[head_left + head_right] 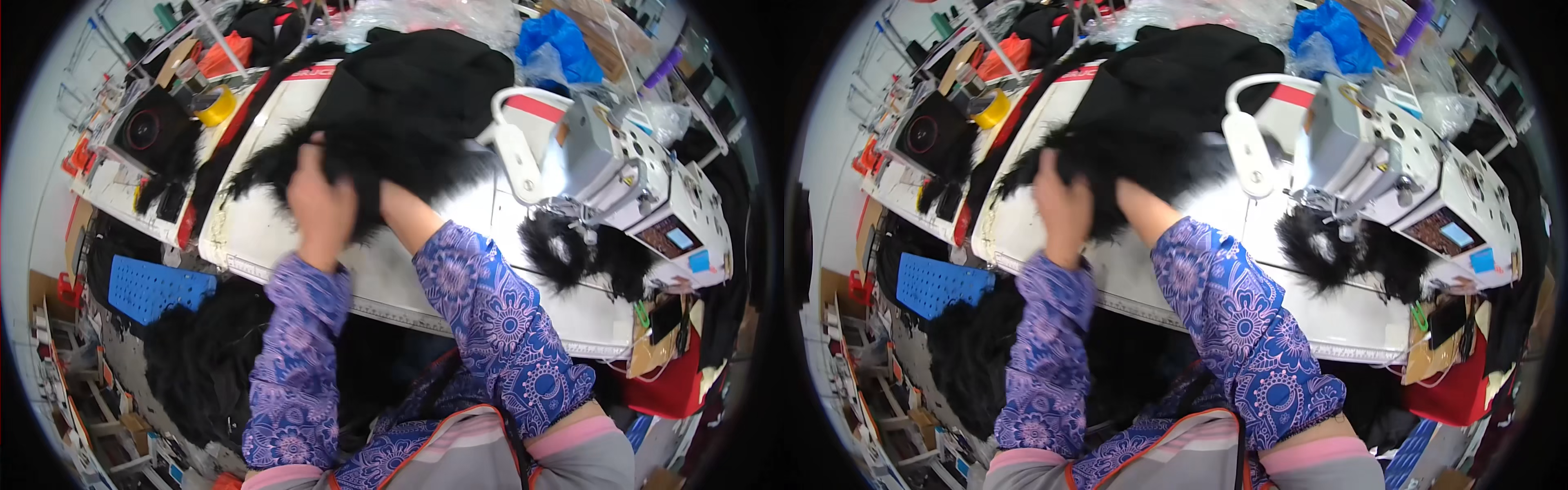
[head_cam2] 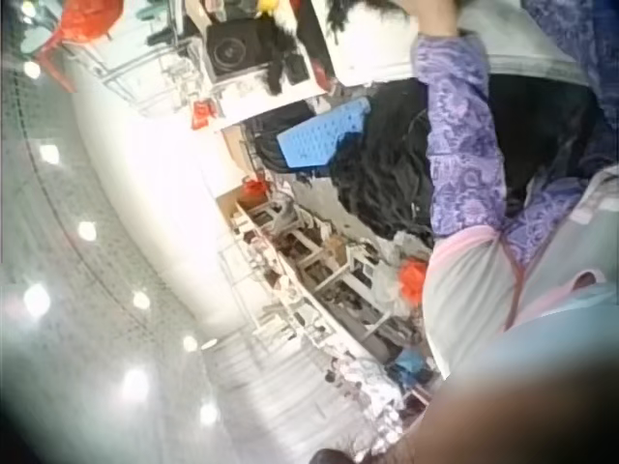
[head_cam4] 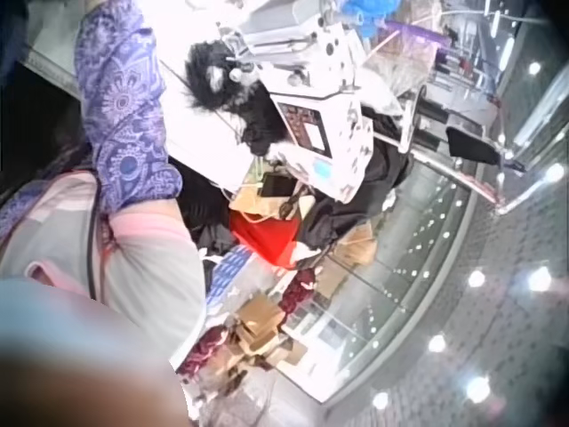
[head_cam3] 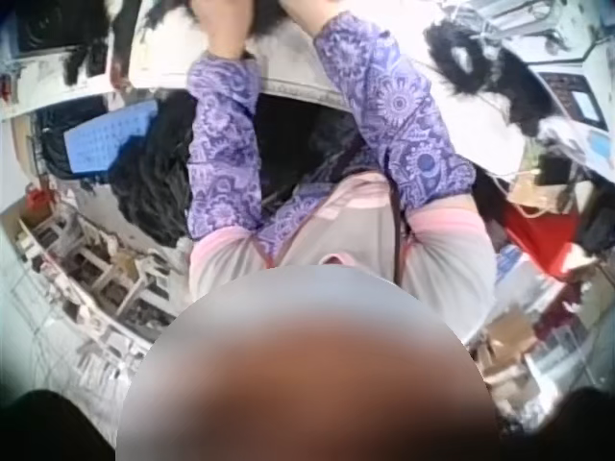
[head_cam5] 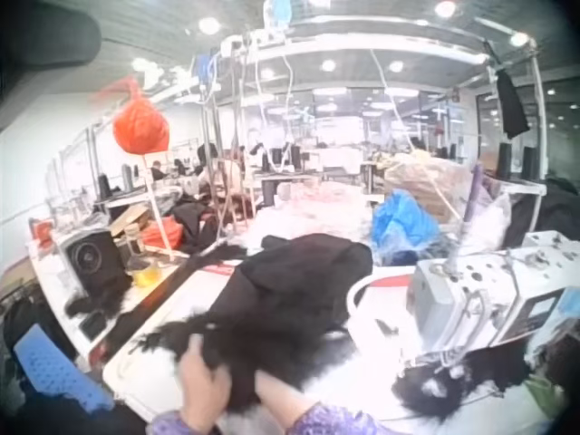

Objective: Operating an industrial sewing machine to attach faux fur trim to a black garment.

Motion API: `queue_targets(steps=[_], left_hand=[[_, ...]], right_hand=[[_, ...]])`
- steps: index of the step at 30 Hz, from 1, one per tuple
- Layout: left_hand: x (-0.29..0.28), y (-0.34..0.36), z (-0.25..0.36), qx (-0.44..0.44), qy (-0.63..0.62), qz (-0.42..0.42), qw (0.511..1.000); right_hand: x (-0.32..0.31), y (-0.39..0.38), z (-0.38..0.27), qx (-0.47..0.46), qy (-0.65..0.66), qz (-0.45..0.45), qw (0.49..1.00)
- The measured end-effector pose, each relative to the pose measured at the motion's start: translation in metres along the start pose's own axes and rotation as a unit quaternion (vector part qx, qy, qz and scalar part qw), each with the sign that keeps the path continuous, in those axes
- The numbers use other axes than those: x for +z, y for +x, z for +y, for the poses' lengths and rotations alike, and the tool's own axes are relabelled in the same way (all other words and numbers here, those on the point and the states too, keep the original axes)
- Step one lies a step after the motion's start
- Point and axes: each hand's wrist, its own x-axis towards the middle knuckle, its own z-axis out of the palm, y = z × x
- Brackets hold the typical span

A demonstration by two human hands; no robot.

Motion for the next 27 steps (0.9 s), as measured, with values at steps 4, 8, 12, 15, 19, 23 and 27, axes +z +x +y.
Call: queue_targets(steps=[4,8,12,15,19,23,27], left_hand=[[0.011,0.030,-0.051,-0.042,-0.040,-0.070,0.996],[0.002,0.074,-0.163,-0.197,-0.054,-0.006,0.979],[0.000,0.047,-0.083,0.087,-0.005,0.078,0.993],[-0.001,-0.023,-0.005,0.219,0.140,-0.106,0.960],[0.037,-0.049,0.007,0.153,0.116,-0.296,0.936],[0.068,-0.023,-0.003,0.185,0.097,-0.302,0.930],[0.088,0.016,-0.033,0.257,0.070,-0.282,0.922]], right_hand=[[0.027,-0.065,-0.088,-0.103,-0.397,0.051,0.911],[0.021,-0.165,-0.115,0.047,-0.364,-0.049,0.929],[-0.041,-0.274,-0.132,0.089,-0.372,0.079,0.921],[-0.052,-0.314,-0.160,0.245,-0.285,0.146,0.915],[-0.064,-0.358,-0.177,0.359,-0.005,0.369,0.857],[-0.056,-0.389,-0.175,0.265,0.183,0.480,0.816],[-0.036,-0.375,-0.162,0.139,0.229,0.479,0.836]])
